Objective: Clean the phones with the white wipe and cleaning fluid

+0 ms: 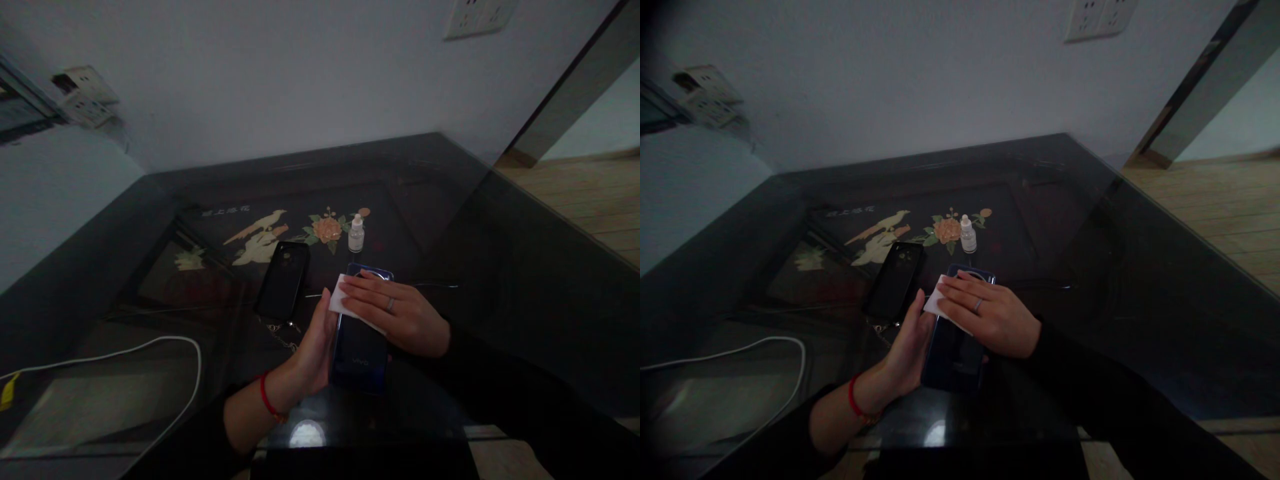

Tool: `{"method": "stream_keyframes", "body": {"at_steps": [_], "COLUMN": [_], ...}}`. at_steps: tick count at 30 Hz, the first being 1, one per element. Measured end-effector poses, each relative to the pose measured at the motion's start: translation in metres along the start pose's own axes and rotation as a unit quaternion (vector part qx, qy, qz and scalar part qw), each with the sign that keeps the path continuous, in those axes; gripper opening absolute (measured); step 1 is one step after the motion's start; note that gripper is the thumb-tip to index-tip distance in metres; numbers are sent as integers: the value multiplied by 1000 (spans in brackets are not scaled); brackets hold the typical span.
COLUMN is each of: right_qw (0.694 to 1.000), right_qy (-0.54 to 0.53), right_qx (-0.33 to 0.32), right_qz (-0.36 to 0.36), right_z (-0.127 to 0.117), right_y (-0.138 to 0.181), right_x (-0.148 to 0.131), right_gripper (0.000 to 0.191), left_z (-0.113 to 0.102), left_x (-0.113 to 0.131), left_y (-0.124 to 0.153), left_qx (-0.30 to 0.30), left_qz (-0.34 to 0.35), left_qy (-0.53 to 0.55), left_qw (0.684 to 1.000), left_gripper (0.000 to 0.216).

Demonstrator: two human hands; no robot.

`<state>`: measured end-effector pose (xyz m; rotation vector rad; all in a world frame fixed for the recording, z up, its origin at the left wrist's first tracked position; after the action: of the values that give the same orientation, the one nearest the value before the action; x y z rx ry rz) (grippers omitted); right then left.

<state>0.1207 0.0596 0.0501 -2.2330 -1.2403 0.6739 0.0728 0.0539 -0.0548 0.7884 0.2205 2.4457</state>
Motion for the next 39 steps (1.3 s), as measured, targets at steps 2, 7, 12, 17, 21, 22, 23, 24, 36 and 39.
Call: {"method": "stream_keyframes", "body": {"at_steps": [2,7,12,17,21,22,23,24,36,39], "right_qw": [1000,1000,998,999,998,996,993,990,992,992], "right_qy": [-1,-1,-7,10,10,11,11,7,-19,-17], "right_qx": [18,1,-25,-3,54,74,90,100,53,51], "right_qz": [25,-7,-60,-52,22,51,77,98,113,110], "right_z": [-4,2,6,-9,-29,-34,-37,-39,-18,-17], "right_y": [0,1,3,5,6,7,8,9,6,9], "right_x": [7,-3,-21,-7,22,30,36,41,39,39], "right_gripper": [31,28,28,26,36,39,40,41,36,40], "left_z": [1,-4,-9,-6,0,2,4,6,9,1], "left_x": [0,-3,15,37,40,38,35,30,14,29], "left_y": [0,-1,-4,-6,-6,-6,-5,-4,0,-5], "left_qx": [-7,14,49,50,8,-9,-26,-43,-56,-23], "left_qz": [6,-19,13,52,43,39,32,22,-16,24], "left_qy": [-8,4,13,43,65,64,60,53,25,39], "left_qw": [1000,1000,999,996,997,997,997,997,998,999], "left_gripper": [59,62,62,59,61,60,59,59,60,60]}}
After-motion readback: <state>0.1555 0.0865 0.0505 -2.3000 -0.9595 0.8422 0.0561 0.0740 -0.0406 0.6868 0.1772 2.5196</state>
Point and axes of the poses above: each hand's wrist, its own y-axis away from the middle knuckle, its own z-axis out of the palm, x = y × z, the point moved 10 cm from there along -y, towards the middle knuckle, and after that the axes turned 9 degrees about z, right-handed, at the moved point
